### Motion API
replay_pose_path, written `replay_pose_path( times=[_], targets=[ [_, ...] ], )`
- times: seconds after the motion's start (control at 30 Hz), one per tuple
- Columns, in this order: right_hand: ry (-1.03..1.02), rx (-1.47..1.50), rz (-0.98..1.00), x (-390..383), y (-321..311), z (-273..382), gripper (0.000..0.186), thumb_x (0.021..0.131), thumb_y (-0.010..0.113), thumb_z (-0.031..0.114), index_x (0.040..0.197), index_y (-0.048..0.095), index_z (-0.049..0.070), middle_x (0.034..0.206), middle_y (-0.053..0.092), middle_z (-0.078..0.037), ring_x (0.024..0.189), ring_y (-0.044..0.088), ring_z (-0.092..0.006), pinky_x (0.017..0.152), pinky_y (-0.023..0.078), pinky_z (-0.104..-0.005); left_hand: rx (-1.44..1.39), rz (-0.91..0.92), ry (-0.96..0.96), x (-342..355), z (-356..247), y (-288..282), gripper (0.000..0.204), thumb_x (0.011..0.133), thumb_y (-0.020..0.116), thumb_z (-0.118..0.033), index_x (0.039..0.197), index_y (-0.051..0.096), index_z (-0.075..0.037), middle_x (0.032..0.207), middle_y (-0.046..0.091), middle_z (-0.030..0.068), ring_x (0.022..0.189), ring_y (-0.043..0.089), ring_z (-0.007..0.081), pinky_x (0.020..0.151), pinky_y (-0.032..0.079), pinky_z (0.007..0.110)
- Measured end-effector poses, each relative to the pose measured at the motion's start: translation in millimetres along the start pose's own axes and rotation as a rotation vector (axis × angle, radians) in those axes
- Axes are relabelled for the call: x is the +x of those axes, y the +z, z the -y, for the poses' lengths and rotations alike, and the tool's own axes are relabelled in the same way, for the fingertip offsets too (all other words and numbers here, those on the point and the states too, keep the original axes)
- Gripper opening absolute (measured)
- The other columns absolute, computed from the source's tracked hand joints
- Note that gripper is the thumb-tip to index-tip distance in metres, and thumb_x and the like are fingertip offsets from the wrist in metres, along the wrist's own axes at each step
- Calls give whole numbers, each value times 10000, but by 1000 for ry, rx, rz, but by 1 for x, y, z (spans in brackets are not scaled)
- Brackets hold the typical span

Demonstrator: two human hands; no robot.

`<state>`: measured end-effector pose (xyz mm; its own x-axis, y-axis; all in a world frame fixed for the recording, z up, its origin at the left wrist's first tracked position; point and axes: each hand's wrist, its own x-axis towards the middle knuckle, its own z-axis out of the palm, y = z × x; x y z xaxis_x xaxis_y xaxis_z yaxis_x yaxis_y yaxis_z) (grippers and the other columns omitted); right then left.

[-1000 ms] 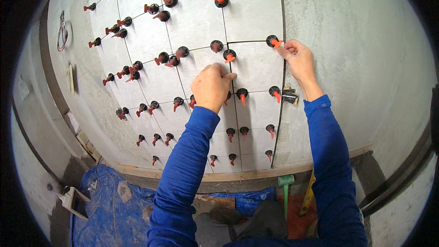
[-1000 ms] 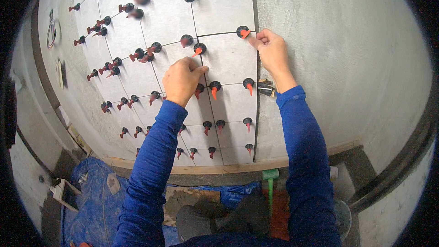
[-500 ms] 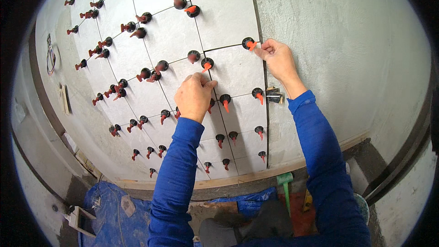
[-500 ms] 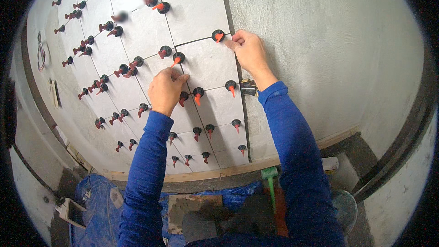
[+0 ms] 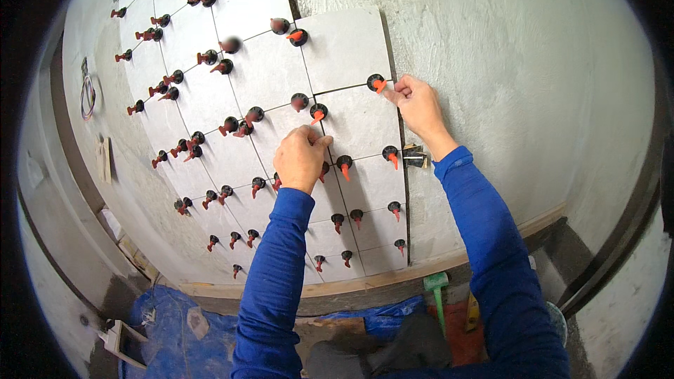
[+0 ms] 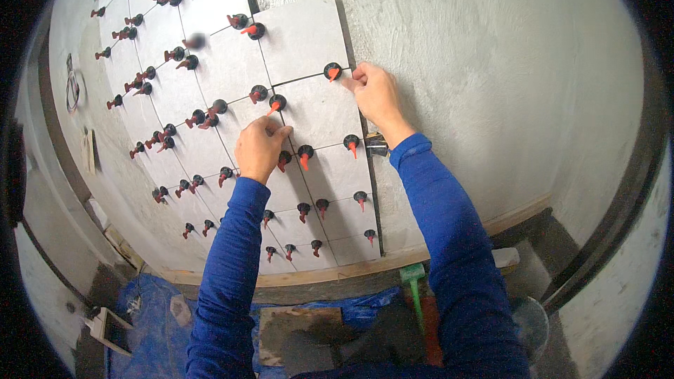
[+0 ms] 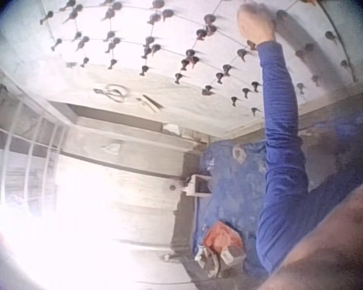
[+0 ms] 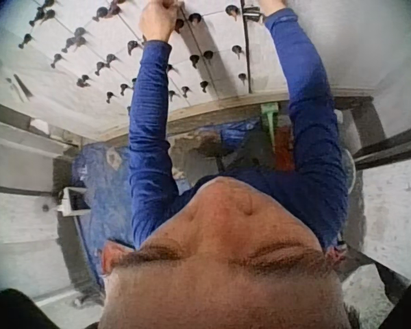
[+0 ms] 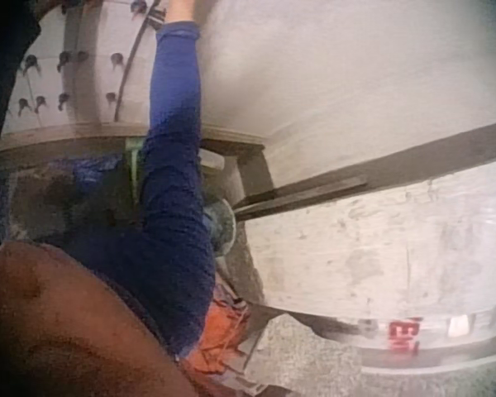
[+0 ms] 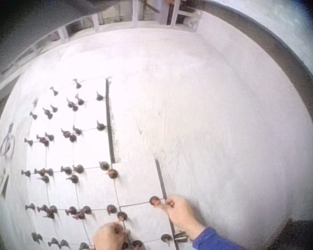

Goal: The person installs white ceramic tiles on a wall, using red tile leveling clips and black wedges to maintain even spacing. The person repeatedly inserts and tightens the leveling system across multiple tiles.

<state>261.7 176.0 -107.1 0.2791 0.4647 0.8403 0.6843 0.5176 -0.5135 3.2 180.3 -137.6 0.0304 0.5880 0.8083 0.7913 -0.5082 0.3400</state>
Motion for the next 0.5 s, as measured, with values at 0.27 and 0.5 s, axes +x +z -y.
replay_pose_path(
  times=[0.27,0.5],
  targets=[
    [-48,-211,-40,-4,-10,14,236,903,773,209,985,721,-6,828,732,-126,715,680,-244,662,528,-382,-33,-17,-23,-2,3,5,293,799,840,-329,847,716,-68,881,730,97,838,704,331,734,534,445],
    [-746,-398,-344,67,-23,79,271,851,760,207,1107,755,115,1131,722,-59,1127,603,-292,993,469,-418,-54,-79,10,-4,5,9,285,789,855,-297,849,707,-61,881,722,100,824,700,329,722,533,441]
  ],
)
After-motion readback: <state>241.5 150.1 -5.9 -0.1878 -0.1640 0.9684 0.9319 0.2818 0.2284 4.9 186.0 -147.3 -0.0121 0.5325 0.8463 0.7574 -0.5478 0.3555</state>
